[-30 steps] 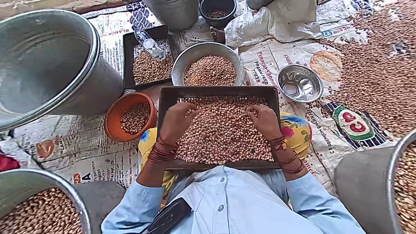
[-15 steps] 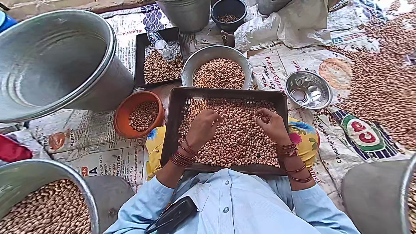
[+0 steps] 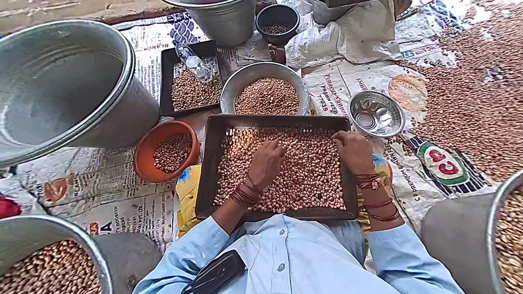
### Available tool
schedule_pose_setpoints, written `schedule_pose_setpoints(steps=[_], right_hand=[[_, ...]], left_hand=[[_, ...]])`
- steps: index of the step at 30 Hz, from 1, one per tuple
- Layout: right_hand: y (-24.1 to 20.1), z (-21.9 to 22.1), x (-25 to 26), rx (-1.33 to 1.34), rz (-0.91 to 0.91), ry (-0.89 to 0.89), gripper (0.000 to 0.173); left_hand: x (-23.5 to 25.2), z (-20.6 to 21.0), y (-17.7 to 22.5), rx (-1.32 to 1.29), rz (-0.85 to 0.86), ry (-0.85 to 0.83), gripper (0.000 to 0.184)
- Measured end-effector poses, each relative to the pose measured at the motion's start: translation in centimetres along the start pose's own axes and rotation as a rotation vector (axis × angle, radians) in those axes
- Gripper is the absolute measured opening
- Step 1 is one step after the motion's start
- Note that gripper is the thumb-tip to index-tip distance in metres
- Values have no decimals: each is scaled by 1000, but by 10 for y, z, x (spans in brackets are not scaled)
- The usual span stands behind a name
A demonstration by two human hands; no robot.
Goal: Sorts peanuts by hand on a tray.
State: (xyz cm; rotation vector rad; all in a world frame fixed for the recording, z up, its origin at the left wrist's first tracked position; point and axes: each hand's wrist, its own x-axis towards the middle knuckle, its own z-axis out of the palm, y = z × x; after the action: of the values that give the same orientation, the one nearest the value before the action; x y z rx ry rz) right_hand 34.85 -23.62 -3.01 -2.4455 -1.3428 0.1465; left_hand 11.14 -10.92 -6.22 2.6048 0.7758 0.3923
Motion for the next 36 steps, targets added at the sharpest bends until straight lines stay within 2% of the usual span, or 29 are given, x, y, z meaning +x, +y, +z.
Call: schedule_pose_setpoints(steps=[3, 5, 7, 9, 11, 13, 16, 19, 21, 22, 23, 25, 27, 29, 31, 32, 34, 36], right_hand=[[-7, 7, 8, -150, -33, -50, 14], [-12, 9, 11, -203, -13, -107, 14], [-15, 12, 13, -238, 2, -152, 15], [-15, 15, 13, -260, 6, -163, 14], [-15, 17, 14, -277, 15, -164, 14], [-14, 18, 11, -280, 10, -148, 15], [-14, 9, 5, -199, 1, -140, 18], [-18, -9, -5, -67, 72, -260, 20], [-20, -16, -13, 53, 61, -350, 19], [-23, -17, -19, 113, 22, -394, 19], [-28, -19, -25, 169, -30, -439, 19], [-45, -19, -41, 269, -178, -473, 21], [-62, -16, -57, 346, -319, -434, 22], [-70, -9, -69, 338, -398, -323, 21], [-68, -3, -78, 260, -402, -204, 16], [-65, -2, -81, 219, -380, -219, 16], [-57, -4, -88, 165, -308, -433, 21], [-47, -4, -93, 108, -247, -659, 24]], left_hand=[[-7, -16, -3, -349, -137, -130, 21], [-14, -24, -4, -623, -194, -344, 25], [-25, -25, 2, -789, -147, -603, 28], [-33, -16, 15, -700, -11, -868, 35], [-33, -3, 30, -532, 90, -1016, 34], [-28, 13, 37, -479, 79, -965, 33], [-5, 11, 33, -515, -55, -763, 36], [9, 4, 17, -585, -212, -446, 36], [10, 0, 9, -650, -310, -314, 39], [7, -1, 8, -678, -348, -274, 35], [4, -1, 11, -733, -382, -259, 30], [-5, 3, 21, -977, -452, -356, 42], [-14, 5, 34, -1194, -594, -544, 52], [-18, 2, 40, -1306, -734, -637, 46], [-22, -1, 34, -1296, -644, -633, 43], [-24, -5, 26, -1249, -556, -614, 42], [-27, -24, 6, -1103, -457, -521, 37], [-31, -54, -21, -867, -454, -335, 32]])
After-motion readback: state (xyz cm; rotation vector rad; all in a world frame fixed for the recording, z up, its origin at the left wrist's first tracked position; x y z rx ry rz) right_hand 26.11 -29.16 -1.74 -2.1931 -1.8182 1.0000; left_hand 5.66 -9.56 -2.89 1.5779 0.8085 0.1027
